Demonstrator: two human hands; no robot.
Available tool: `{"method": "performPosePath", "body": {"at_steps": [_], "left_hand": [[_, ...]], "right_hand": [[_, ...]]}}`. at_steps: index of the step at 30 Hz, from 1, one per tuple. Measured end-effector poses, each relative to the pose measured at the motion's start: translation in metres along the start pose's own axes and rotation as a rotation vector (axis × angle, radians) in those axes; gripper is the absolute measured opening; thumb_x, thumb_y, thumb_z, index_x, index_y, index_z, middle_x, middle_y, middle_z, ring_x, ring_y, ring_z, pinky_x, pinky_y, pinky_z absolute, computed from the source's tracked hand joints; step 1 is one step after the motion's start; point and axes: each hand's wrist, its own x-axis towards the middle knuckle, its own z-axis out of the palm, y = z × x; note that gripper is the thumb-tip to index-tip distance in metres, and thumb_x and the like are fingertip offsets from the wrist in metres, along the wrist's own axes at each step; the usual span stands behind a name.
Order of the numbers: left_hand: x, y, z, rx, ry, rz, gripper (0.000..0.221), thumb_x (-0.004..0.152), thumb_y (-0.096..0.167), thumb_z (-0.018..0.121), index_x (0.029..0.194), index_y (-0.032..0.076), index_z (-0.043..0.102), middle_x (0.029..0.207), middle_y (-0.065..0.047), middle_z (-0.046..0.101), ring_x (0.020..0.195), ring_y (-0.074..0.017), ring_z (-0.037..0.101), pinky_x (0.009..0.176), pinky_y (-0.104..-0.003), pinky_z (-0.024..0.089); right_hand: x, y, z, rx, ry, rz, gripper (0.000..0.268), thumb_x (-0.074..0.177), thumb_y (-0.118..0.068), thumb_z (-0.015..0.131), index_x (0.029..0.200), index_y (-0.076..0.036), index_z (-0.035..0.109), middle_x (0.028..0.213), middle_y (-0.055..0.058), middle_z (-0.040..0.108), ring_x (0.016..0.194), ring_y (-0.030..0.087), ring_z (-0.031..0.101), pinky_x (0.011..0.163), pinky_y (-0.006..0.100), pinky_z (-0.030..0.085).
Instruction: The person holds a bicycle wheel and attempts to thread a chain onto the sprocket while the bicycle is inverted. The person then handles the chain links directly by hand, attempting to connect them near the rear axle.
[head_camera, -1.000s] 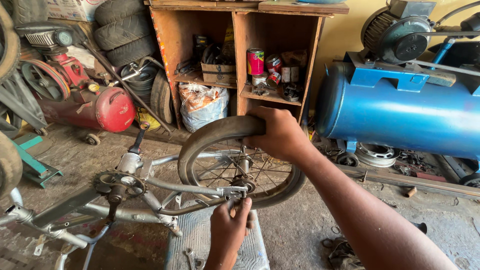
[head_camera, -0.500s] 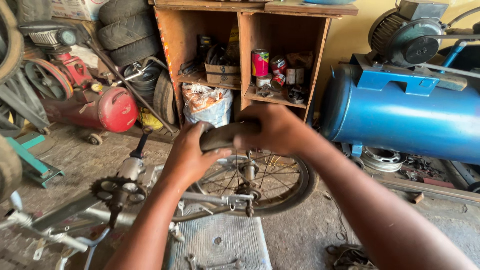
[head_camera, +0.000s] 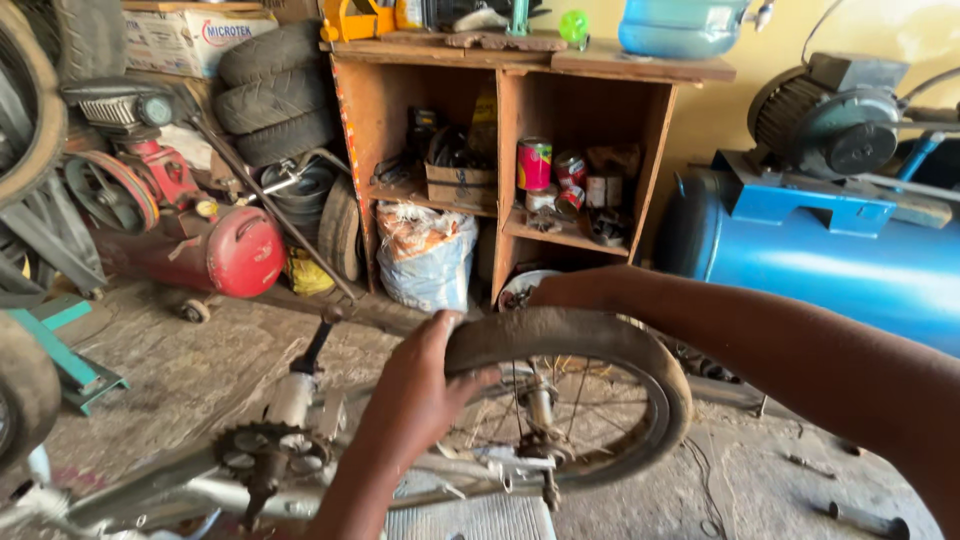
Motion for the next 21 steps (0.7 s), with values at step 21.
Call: {"method": "performPosePath", "body": {"at_steps": [21], "left_hand": [[0.002, 0.01, -0.01, -0.12, 0.021, -0.017, 0.046, 0.073, 0.022, 0.088, 0.105, 0.003, 0.061, 0.091, -0.014, 0.071, 0.082, -0.0255, 0.075, 0.069, -0.04, 0.058]], "right_hand": [[0.026, 0.001, 0.028, 0.035, 0.016, 0.069, 0.053, 0.082, -0.035, 0.068, 0.129, -0.011, 0.068, 0.12, 0.012, 0.072, 0.106, 0.024, 0.069, 0.094, 0.04, 0.054]]}}
